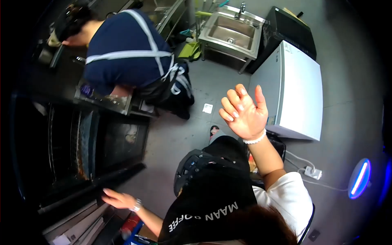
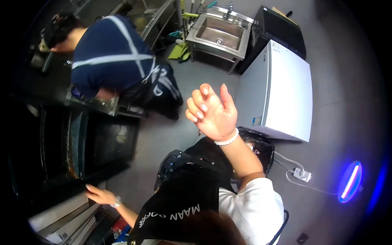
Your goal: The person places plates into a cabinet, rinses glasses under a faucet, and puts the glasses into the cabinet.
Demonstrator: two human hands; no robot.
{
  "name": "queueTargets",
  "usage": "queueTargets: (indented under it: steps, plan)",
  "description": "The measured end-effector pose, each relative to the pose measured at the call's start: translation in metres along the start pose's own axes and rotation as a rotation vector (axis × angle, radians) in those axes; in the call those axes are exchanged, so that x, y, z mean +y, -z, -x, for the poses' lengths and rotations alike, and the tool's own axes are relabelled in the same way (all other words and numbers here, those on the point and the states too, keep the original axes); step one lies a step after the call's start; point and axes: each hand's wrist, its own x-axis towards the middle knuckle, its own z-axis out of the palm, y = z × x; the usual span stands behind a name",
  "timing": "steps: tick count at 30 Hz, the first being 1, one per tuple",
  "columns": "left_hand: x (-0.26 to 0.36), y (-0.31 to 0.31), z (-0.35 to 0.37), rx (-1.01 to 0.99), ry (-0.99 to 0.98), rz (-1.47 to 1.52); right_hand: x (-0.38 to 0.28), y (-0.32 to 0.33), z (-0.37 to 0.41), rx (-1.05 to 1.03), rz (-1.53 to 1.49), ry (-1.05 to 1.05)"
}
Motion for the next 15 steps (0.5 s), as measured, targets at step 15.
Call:
queueTargets:
  steps: [15]
  plan:
    - [0.183,-0.248,-0.115,0.44,-0.403,-0.142,-0.205,0.101,-0.108,0.103,0.25,-0.015]
